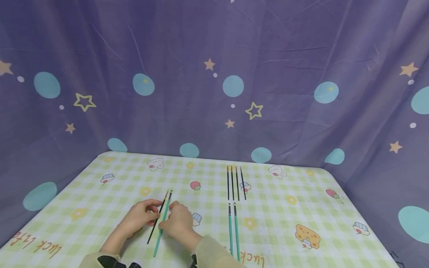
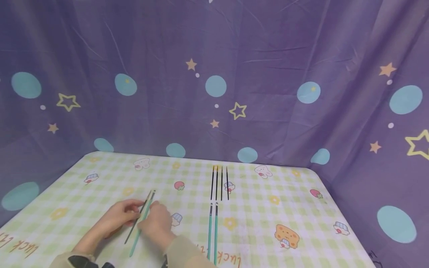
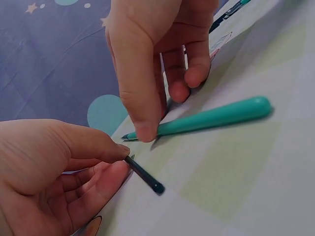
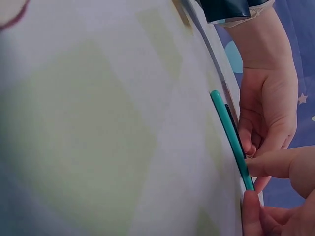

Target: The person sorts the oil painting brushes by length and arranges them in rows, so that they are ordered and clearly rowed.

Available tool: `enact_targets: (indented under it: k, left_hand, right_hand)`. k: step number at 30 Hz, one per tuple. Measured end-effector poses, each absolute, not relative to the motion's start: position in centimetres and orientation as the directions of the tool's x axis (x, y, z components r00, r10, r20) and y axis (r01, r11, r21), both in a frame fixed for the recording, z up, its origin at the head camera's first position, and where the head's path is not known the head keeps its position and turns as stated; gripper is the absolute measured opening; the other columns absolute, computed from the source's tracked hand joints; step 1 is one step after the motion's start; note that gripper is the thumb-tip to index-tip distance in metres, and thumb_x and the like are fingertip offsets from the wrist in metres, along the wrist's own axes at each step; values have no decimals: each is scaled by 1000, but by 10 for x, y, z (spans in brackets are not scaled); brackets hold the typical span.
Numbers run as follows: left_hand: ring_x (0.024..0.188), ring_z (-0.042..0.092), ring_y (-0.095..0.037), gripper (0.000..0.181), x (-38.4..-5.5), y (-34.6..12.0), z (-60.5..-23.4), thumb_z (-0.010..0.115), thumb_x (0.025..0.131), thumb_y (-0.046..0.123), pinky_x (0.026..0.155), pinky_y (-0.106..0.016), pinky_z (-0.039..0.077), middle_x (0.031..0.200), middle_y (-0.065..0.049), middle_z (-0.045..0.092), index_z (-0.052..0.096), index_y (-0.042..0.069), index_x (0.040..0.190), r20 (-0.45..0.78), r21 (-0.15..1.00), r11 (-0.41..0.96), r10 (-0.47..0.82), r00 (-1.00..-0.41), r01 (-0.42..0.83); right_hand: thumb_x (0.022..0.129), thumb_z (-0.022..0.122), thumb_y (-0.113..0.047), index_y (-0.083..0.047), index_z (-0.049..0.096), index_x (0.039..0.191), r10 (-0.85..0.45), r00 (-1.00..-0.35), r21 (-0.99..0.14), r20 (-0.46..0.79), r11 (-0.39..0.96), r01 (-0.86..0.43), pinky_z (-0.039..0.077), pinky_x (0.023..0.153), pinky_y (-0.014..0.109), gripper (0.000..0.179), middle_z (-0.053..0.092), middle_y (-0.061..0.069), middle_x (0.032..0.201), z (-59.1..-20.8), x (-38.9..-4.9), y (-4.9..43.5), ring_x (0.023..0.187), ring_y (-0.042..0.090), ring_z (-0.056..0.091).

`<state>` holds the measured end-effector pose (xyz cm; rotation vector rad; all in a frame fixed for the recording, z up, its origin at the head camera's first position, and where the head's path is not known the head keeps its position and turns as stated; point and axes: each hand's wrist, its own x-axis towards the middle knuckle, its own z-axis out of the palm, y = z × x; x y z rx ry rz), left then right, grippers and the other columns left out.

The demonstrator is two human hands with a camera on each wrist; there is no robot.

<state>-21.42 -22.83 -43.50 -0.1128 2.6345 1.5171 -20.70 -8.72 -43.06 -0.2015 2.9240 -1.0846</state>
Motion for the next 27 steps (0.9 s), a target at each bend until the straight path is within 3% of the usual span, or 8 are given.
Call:
enact_targets:
  k: [6,17,23,27]
  left_hand:
    - [59,54,-16,41,-215,-228,-437,63,78,0,52,-28,52,85,-8,55,56,-3,117,-124,860,498,-17,-992,-116]
    - [61,55,-16,41,-217,-229,-440,64,77,0,52,-28,52,86,-8,56,56,-3,117,-120,864,490,-22,-993,-115]
    - [60,54,-15,41,-215,-228,-438,64,77,0,53,-28,52,85,-8,56,57,-3,117,-127,864,488,-20,-992,-120]
    - [60,54,-15,41,-215,-227,-436,64,77,-1,52,-28,52,85,-8,55,56,-3,117,-129,859,497,-29,-991,-126]
  right_hand:
    - [59,81,-24,-9,61,89,-146,-989,-590,13,798,-125,46,57,29,39,57,2,76,-424,-203,-87,68,20,56]
    - [59,78,-15,-8,61,78,-164,-986,-591,33,792,-152,47,56,27,27,55,2,71,-418,-201,-83,65,18,55]
    - [60,79,-14,-5,65,90,-156,-988,-666,-4,737,-113,51,61,27,34,62,4,81,-419,-202,-79,71,17,58]
    - [62,77,-11,-3,65,98,-156,-988,-750,-19,655,-89,49,58,23,39,60,0,72,-422,-202,-73,63,10,53]
